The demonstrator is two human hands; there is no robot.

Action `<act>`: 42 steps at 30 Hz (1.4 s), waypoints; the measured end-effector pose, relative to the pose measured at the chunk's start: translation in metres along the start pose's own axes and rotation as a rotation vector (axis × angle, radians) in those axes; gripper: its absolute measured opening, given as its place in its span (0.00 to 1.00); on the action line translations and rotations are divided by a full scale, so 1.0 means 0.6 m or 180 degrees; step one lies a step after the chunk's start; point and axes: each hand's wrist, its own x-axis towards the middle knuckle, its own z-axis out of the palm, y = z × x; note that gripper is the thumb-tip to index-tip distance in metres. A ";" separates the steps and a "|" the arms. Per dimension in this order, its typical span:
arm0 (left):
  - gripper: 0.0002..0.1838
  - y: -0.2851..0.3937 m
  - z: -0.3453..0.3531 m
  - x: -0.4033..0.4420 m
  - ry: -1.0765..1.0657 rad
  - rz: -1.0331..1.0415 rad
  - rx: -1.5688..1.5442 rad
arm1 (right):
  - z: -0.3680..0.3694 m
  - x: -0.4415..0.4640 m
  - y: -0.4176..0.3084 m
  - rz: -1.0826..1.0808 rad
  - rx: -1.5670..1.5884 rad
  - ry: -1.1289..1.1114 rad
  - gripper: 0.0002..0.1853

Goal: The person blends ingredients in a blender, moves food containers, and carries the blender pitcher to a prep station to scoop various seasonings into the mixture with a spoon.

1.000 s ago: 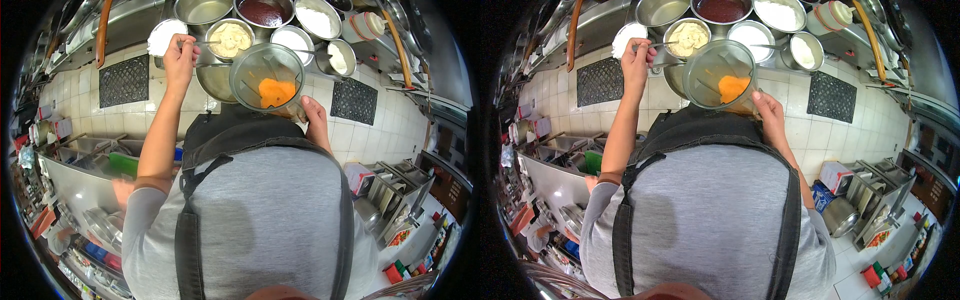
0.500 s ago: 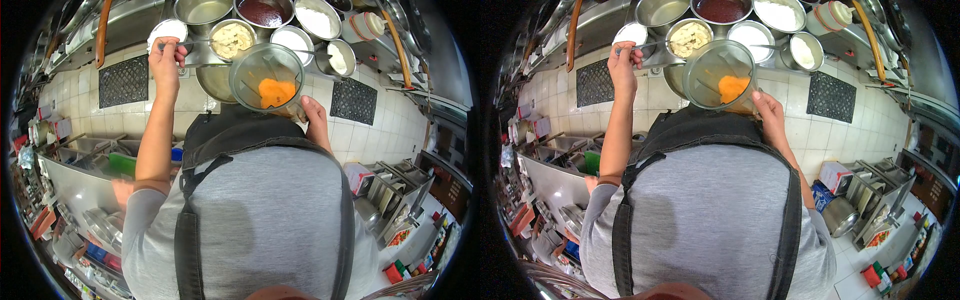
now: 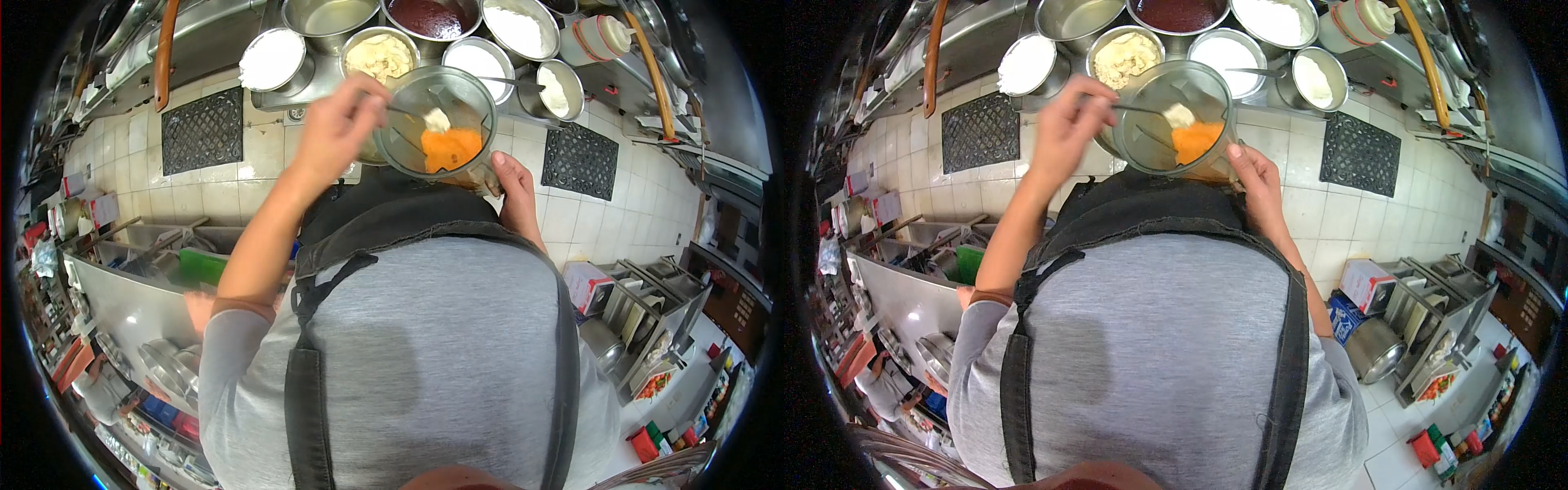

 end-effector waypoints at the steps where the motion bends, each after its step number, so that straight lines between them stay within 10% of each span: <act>1: 0.05 -0.004 0.017 0.001 0.0000 -0.0003 0.0000 | 0.000 0.000 0.000 0.0003 0.0001 0.0000 0.21; 3: 0.05 -0.013 0.040 0.002 -0.0627 0.1376 0.1225 | -0.001 0.000 0.002 -0.0027 -0.0018 -0.0017 0.21; 7: 0.06 0.013 0.029 -0.004 -0.0859 0.1220 0.1356 | -0.003 0.001 0.004 -0.0004 -0.0002 -0.0040 0.21; 15: 0.06 0.041 -0.082 0.019 0.0960 0.0382 0.0601 | -0.010 0.003 0.007 0.0058 0.0068 -0.0124 0.20; 20: 0.05 -0.054 -0.069 0.059 0.1140 0.0848 0.1860 | -0.005 0.001 0.008 0.0003 0.0094 0.0003 0.20; 28: 0.06 -0.127 -0.068 0.074 0.1772 -0.0663 -0.0608 | -0.009 0.005 0.014 -0.0044 0.0127 0.0036 0.19; 42: 0.05 -0.075 -0.099 0.056 0.1871 -0.0267 -0.1093 | -0.016 0.006 0.013 0.0059 -0.0136 -0.0012 0.20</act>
